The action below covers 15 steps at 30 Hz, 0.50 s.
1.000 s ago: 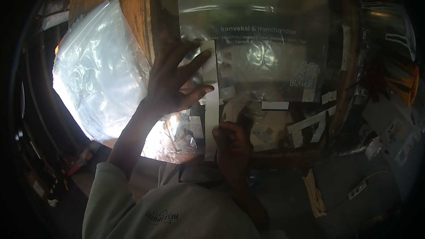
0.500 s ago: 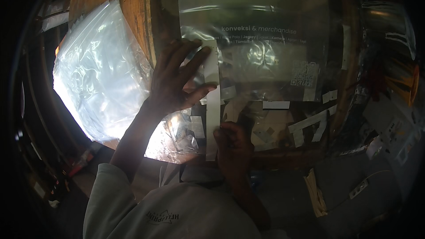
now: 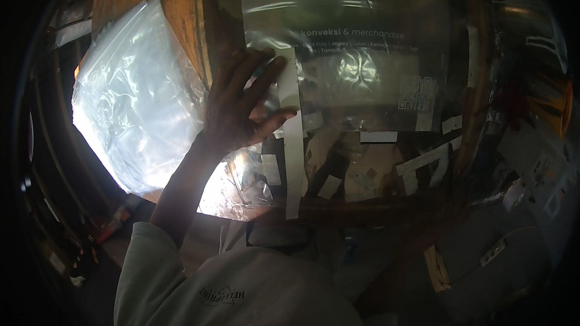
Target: The person prepares a plastic bag for screen printing by positioning strips of tape as guides on the surface and pressing the bag onto the workspace.
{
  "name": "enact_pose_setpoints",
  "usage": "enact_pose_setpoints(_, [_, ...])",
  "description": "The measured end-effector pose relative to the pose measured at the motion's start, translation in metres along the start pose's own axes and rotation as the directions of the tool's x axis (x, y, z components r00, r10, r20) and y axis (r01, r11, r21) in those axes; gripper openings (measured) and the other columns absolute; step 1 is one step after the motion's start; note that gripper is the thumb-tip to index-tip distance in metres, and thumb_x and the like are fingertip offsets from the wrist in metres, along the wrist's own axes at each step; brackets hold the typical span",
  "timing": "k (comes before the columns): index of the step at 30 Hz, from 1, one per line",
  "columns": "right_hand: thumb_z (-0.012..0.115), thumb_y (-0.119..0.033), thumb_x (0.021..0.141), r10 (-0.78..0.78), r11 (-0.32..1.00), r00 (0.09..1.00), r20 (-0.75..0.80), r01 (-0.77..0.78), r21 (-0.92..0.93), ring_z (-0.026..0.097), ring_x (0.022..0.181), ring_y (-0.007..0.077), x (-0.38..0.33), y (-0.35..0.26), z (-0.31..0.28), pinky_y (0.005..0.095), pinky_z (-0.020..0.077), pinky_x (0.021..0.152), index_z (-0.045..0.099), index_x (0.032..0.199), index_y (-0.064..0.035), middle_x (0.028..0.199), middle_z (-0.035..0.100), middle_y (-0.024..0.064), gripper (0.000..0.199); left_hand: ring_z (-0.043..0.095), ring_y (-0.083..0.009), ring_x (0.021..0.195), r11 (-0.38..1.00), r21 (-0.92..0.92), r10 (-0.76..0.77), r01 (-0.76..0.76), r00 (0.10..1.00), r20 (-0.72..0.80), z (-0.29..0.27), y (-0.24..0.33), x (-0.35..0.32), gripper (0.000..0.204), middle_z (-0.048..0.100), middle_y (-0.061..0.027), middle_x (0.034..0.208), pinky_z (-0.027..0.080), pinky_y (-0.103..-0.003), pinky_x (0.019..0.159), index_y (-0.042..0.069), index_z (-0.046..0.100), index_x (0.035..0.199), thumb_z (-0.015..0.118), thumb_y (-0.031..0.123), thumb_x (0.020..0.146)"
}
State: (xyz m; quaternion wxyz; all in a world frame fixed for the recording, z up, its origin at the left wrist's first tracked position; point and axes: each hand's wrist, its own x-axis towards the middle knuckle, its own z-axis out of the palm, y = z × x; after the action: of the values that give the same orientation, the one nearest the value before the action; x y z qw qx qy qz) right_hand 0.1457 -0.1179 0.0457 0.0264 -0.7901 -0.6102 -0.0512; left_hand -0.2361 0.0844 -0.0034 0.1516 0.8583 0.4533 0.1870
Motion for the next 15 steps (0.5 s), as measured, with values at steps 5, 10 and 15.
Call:
enact_pose_setpoints(5, [0.051,-0.029,0.108,0.065,0.998,0.996,0.066,-0.065,0.005,0.062,0.120,0.0372,-0.009,0.031,0.015,0.0496,0.0453,0.104,0.064,0.133,-0.0029,0.133,0.065,0.0170,0.038,0.056,-0.0391,0.125,1.000,0.005,0.022,-0.022,1.000,-0.021,0.001,-0.002,0.001,0.072,0.060,-0.0143,0.137,0.047,-0.055,0.107,0.009,0.064,0.138,0.080,0.054,0.083])
enact_pose_setpoints(10, [0.057,-0.026,0.107,0.355,0.921,0.932,0.075,-0.362,0.145,0.065,0.110,0.0296,-0.016,0.044,-0.001,0.0436,0.0501,0.096,0.061,0.130,-0.0027,0.121,0.067,0.0157,0.033,0.057,-0.0380,0.125,1.000,0.007,0.011,-0.011,1.000,-0.024,0.001,-0.002,-0.001,0.072,0.061,-0.0137,0.135,0.047,-0.054,0.106,0.009,0.065,0.137,0.080,0.054,0.082])
enact_pose_setpoints(15, [0.058,-0.026,0.107,0.642,0.543,0.752,0.148,-0.583,0.605,0.065,0.109,0.0242,-0.017,-0.007,-0.033,0.0405,0.0522,0.091,0.059,0.126,-0.0024,0.118,0.067,0.0133,0.031,0.059,-0.0364,0.122,1.000,-0.007,0.003,-0.004,0.999,-0.039,0.004,-0.001,-0.002,0.072,0.062,-0.0129,0.132,0.048,-0.052,0.105,0.009,0.065,0.136,0.080,0.055,0.082])
